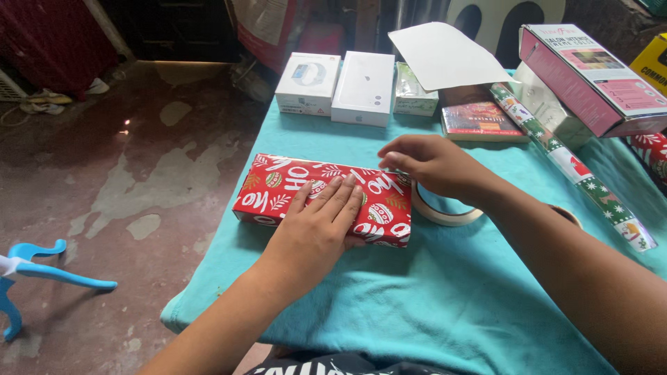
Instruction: The person wraps a rectangular box with red holiday-themed wrapping paper. They fold the paper edges, use scissors to trim excess paper, and secure the folds with clear adhesive tape. The wrapped box is placed on a teal cloth-covered table.
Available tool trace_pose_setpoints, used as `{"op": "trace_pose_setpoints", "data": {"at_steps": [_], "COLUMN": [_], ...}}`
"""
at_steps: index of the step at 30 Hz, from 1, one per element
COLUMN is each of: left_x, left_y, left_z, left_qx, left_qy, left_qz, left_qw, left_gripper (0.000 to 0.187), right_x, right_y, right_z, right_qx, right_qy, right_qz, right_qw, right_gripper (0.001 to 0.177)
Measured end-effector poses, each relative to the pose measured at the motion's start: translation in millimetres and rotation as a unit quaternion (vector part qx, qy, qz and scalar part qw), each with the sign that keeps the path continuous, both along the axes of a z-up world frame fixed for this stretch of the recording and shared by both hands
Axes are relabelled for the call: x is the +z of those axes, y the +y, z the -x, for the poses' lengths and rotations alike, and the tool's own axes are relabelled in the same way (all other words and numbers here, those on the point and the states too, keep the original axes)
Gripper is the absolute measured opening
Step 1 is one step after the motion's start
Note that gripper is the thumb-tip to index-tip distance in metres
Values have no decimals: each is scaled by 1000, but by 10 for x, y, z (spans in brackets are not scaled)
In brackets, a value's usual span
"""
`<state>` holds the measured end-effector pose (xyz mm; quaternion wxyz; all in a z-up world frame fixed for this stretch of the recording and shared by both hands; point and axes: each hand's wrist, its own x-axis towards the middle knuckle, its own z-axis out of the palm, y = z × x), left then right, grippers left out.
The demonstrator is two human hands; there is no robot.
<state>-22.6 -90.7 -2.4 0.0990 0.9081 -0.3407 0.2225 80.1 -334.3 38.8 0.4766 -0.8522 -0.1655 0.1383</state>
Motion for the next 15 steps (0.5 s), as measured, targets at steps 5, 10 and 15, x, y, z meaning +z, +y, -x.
{"op": "trace_pose_setpoints", "data": {"at_steps": [5, 10, 15], "left_x": [27, 34, 117], "left_y": [103, 137, 171], "left_z": [22, 112, 107], "left_qx": [-36, -20, 25], "left_qy": [9, -20, -40], "left_qz": [19, 42, 117], "left_qw": [999, 999, 992], "left_gripper": [61, 59, 58], "right_x": [134, 155, 221], "right_y": [252, 191, 11], "right_z": [-90, 36, 51], "right_qx": [40, 30, 54], "right_qy": [22, 45, 124], "right_qz": [106, 61, -181], "right_qw": [993, 997, 974], "right_gripper": [39, 43, 57]}}
